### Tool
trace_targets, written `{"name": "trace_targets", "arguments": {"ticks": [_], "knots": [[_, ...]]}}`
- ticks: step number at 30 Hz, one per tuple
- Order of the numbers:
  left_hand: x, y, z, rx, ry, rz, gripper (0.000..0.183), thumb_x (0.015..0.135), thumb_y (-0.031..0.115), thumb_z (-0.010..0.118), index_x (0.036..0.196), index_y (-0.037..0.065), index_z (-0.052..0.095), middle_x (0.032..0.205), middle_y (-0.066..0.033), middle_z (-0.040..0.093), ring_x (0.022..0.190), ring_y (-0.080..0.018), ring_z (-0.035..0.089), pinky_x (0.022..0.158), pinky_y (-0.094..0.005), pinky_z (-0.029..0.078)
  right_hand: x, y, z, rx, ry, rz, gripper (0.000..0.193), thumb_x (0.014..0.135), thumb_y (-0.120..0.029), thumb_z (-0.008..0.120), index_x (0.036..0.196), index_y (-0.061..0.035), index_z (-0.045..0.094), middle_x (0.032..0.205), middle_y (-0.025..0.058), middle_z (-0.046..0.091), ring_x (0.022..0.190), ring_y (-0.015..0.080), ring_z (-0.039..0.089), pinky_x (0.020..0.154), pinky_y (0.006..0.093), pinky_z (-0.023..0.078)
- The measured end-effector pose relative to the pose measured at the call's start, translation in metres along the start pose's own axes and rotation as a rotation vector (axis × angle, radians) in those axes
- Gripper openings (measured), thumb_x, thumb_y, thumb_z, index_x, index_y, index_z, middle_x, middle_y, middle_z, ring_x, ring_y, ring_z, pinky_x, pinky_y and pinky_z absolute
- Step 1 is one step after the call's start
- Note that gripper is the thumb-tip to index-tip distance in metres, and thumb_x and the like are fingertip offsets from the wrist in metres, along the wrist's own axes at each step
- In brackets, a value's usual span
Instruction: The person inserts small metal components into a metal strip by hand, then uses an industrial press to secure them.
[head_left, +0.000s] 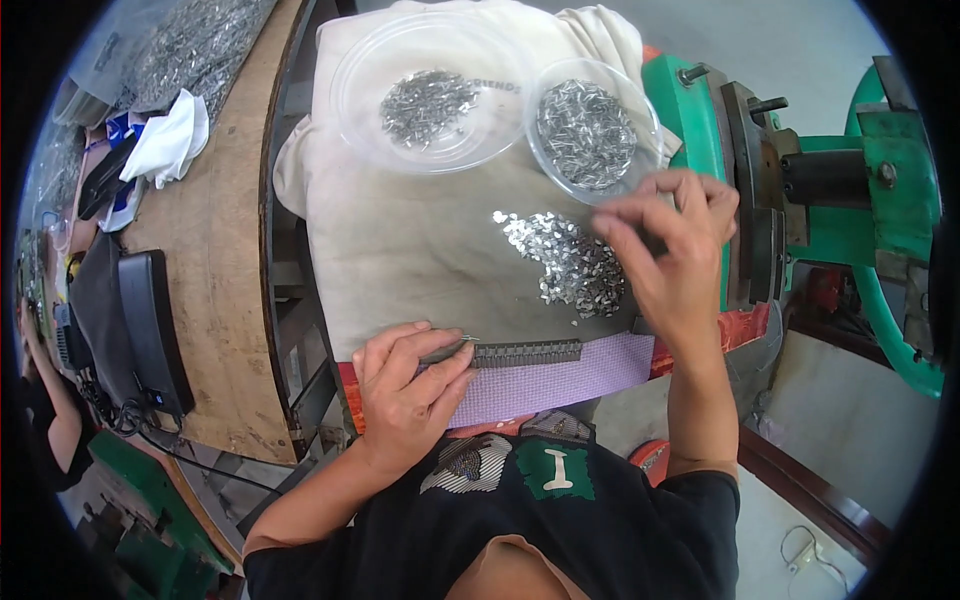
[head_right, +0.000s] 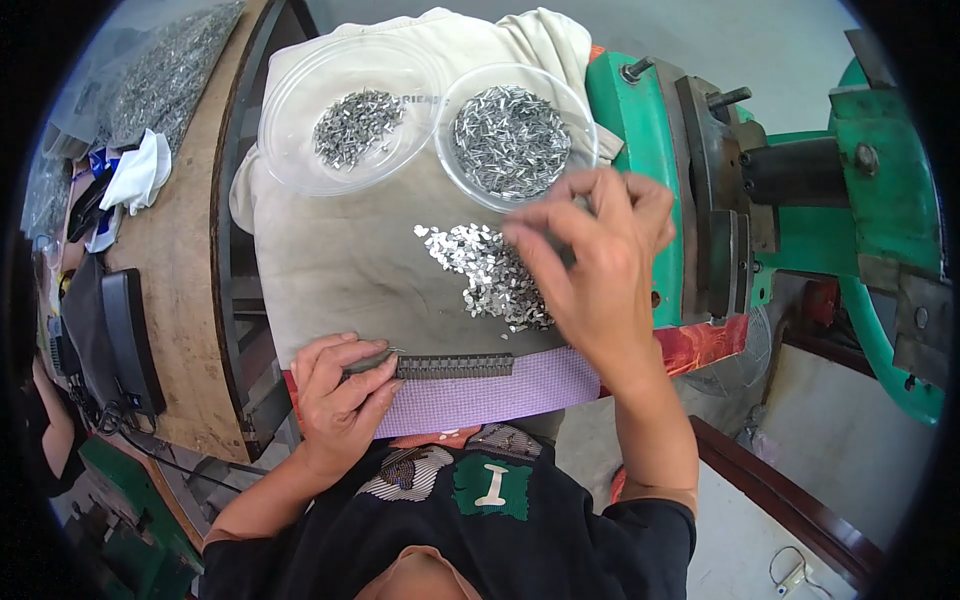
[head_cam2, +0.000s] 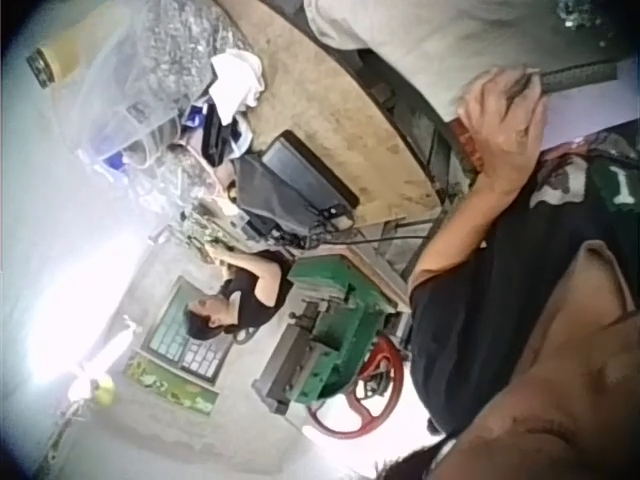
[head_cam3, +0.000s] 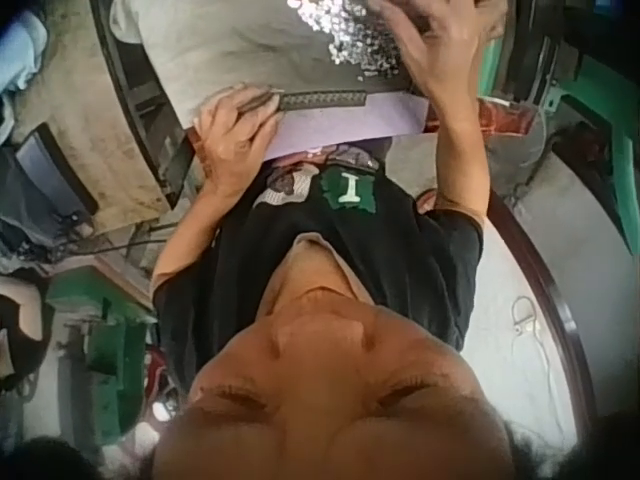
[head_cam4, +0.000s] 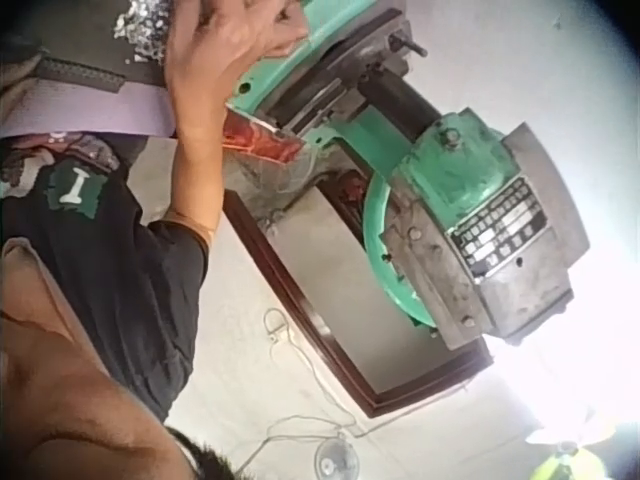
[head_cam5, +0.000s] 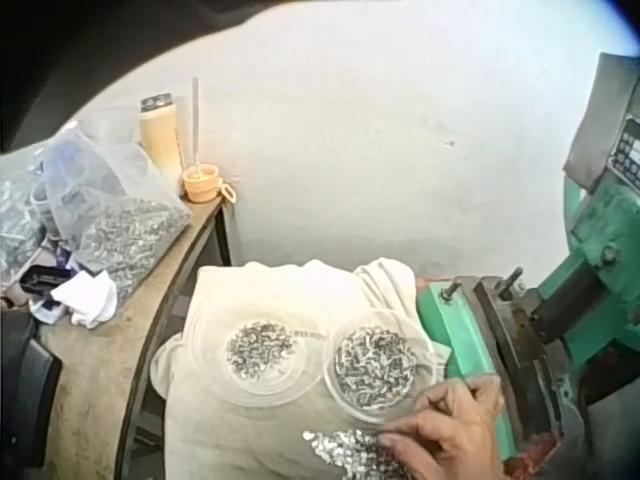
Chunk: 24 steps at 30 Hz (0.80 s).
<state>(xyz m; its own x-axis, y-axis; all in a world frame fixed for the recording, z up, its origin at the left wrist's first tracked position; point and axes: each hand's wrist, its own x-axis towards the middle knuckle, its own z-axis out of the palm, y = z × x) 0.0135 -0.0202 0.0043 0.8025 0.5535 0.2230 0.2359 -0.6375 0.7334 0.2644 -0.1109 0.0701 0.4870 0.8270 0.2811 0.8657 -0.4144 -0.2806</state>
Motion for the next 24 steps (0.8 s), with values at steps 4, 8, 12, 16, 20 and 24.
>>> {"name": "trace_targets", "arguments": {"ticks": [4,8,12,16,20,24], "knots": [[0.0,-0.001,0.0,-0.016,0.003,-0.007,0.031,0.067,0.01,0.083,0.097,0.011,0.074,0.107,-0.0005,0.068,0.105,-0.0255,0.059,0.087,-0.0367,0.038,-0.032,-0.018,-0.003,0.252,-0.254,0.051,0.012,0.072,-0.022,0.082,0.082,-0.0182,0.078,0.095,-0.0033,0.059,0.104,0.0264,0.044,0.092,0.0411,0.03],[0.001,-0.001,0.0,-0.023,-0.015,-0.038,0.029,0.068,0.01,0.083,0.094,0.01,0.072,0.106,-0.0003,0.068,0.106,-0.0254,0.059,0.087,-0.0369,0.038,-0.051,-0.032,0.005,0.319,-0.36,0.044,0.015,0.07,-0.023,0.083,0.083,-0.0185,0.078,0.099,-0.0038,0.057,0.106,0.0271,0.044,0.093,0.0435,0.028],[0.001,-0.001,0.0,-0.019,0.006,-0.013,0.028,0.068,0.01,0.083,0.093,0.011,0.071,0.106,-0.0006,0.068,0.106,-0.0256,0.059,0.087,-0.0371,0.038,-0.056,-0.034,0.01,0.316,-0.4,0.044,0.017,0.07,-0.025,0.083,0.083,-0.0166,0.078,0.101,-0.0017,0.057,0.108,0.0281,0.043,0.094,0.0455,0.027],[0.0,-0.001,0.001,-0.025,0.013,-0.006,0.027,0.069,0.01,0.083,0.093,0.01,0.071,0.107,-0.001,0.068,0.106,-0.0258,0.059,0.088,-0.0374,0.038,-0.056,-0.035,0.01,0.31,-0.392,0.039,0.014,0.07,-0.024,0.083,0.081,-0.0167,0.078,0.103,-0.0019,0.058,0.109,0.0282,0.043,0.094,0.045,0.027],[0.0,-0.001,0.001,-0.03,0.0,-0.029,0.025,0.07,0.01,0.082,0.092,0.01,0.071,0.107,-0.0015,0.069,0.106,-0.0261,0.059,0.088,-0.038,0.038,-0.051,-0.033,0.007,0.337,-0.372,0.053,0.012,0.071,-0.022,0.082,0.081,-0.0167,0.078,0.105,-0.0023,0.06,0.109,0.0278,0.043,0.095,0.044,0.028],[-0.001,-0.001,0.001,-0.034,0.017,-0.001,0.024,0.069,0.01,0.082,0.091,0.01,0.071,0.107,-0.0017,0.069,0.107,-0.0265,0.059,0.088,-0.0382,0.038,-0.036,-0.026,0.001,0.319,-0.266,0.071,0.012,0.073,-0.021,0.082,0.081,-0.0152,0.076,0.103,-0.0018,0.061,0.109,0.0275,0.043,0.095,0.0428,0.03]]}}
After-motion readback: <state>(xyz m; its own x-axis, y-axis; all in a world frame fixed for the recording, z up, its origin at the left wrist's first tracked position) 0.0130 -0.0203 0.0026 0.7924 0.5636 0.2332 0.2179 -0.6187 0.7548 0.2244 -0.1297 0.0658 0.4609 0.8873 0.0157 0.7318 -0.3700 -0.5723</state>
